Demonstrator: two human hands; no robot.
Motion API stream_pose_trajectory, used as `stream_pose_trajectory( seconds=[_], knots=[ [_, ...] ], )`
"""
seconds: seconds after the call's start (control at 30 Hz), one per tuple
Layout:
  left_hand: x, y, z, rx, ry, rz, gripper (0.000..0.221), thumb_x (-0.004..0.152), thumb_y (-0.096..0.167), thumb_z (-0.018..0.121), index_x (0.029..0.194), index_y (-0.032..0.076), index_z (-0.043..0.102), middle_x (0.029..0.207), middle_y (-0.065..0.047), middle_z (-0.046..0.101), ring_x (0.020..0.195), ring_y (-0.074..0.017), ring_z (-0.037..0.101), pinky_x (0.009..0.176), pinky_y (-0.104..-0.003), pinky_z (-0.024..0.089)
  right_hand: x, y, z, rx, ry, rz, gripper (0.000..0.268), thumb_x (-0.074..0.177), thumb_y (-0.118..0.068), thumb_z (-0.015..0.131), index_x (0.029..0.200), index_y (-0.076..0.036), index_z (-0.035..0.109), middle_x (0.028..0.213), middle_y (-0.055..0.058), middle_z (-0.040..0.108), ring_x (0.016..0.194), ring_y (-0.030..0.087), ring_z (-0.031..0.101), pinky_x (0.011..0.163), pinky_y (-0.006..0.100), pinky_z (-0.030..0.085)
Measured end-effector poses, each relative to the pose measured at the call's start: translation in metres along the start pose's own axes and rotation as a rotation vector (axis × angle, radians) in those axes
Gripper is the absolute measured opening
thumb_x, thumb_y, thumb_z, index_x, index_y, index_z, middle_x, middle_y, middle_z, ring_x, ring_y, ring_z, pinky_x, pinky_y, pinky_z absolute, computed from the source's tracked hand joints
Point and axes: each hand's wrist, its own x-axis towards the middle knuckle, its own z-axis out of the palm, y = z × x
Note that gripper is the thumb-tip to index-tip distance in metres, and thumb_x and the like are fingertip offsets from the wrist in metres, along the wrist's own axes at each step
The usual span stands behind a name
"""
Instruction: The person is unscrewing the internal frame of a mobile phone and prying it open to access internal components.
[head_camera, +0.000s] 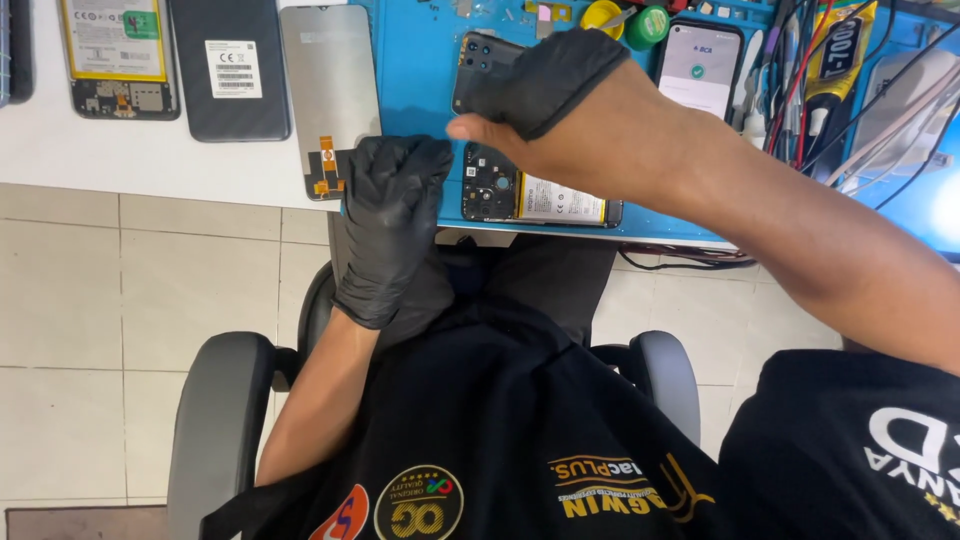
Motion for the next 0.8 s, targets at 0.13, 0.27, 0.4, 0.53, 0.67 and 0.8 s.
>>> stream_pose_trajectory(
  seconds=[0.13, 0.27, 0.4, 0.53, 0.67, 0.8],
  knots=[
    [0.008, 0.005, -0.004, 0.065, -0.107, -0.035, 0.034, 0.117, 0.017, 0.070, 0.150, 0.012, 0.067, 0.135, -0.010, 0.076, 0.112, -0.0370, 0.064, 0.103, -0.054, 0.051, -0.002, -0.003, -0.027, 0.176, -0.072, 0.014, 0.013, 0.118, -0.013, 0.063, 0.117, -0.005, 0.074, 0.099, 0.018, 0.078, 0.096, 0.045, 0.078, 0.083, 0.054, 0.062],
    [0.021, 0.010, 0.004, -0.032, -0.223, -0.093, 0.060, 0.113, 0.016, 0.079, 0.165, 0.016, 0.050, 0.112, -0.009, 0.067, 0.113, -0.0348, 0.059, 0.099, -0.052, 0.054, -0.015, 0.007, -0.036, 0.168, -0.064, 0.035, 0.017, 0.120, -0.012, 0.060, 0.113, -0.006, 0.075, 0.105, 0.017, 0.074, 0.099, 0.046, 0.071, 0.088, 0.058, 0.057],
    [0.035, 0.012, 0.025, 0.009, -0.285, -0.061, 0.086, 0.113, 0.028, 0.085, 0.177, 0.017, 0.029, 0.121, -0.009, 0.070, 0.122, -0.0346, 0.059, 0.102, -0.050, 0.055, -0.029, 0.015, -0.044, 0.016, -0.018, 0.053, 0.018, 0.123, -0.014, 0.062, 0.119, -0.005, 0.077, 0.101, 0.016, 0.074, 0.094, 0.040, 0.073, 0.082, 0.051, 0.060],
    [0.055, 0.010, 0.062, 0.040, -0.271, -0.004, 0.060, 0.114, 0.026, 0.080, 0.164, 0.013, 0.048, 0.146, -0.017, 0.069, 0.133, -0.0411, 0.059, 0.110, -0.054, 0.054, -0.035, 0.013, -0.052, 0.214, -0.182, 0.392, 0.023, 0.126, -0.023, 0.058, 0.121, -0.006, 0.072, 0.080, 0.012, 0.064, 0.068, 0.034, 0.064, 0.058, 0.048, 0.050],
    [0.061, -0.003, 0.091, -0.095, -0.234, -0.003, 0.065, 0.114, 0.010, 0.079, 0.167, 0.020, 0.044, 0.149, -0.020, 0.069, 0.137, -0.0446, 0.066, 0.113, -0.057, 0.055, -0.051, 0.029, -0.040, 0.141, -0.042, 0.314, 0.017, 0.126, -0.018, 0.061, 0.119, -0.006, 0.071, 0.099, 0.015, 0.066, 0.084, 0.041, 0.064, 0.070, 0.053, 0.053],
    [0.069, 0.001, 0.071, -0.286, -0.197, 0.037, 0.081, 0.107, -0.016, 0.072, 0.171, 0.019, 0.039, 0.136, -0.018, 0.076, 0.126, -0.0393, 0.073, 0.108, -0.050, 0.060, -0.063, 0.027, -0.047, 0.221, -0.050, 0.408, 0.015, 0.125, -0.016, 0.060, 0.127, -0.007, 0.072, 0.097, 0.016, 0.069, 0.081, 0.041, 0.067, 0.065, 0.055, 0.053]
  ],
)
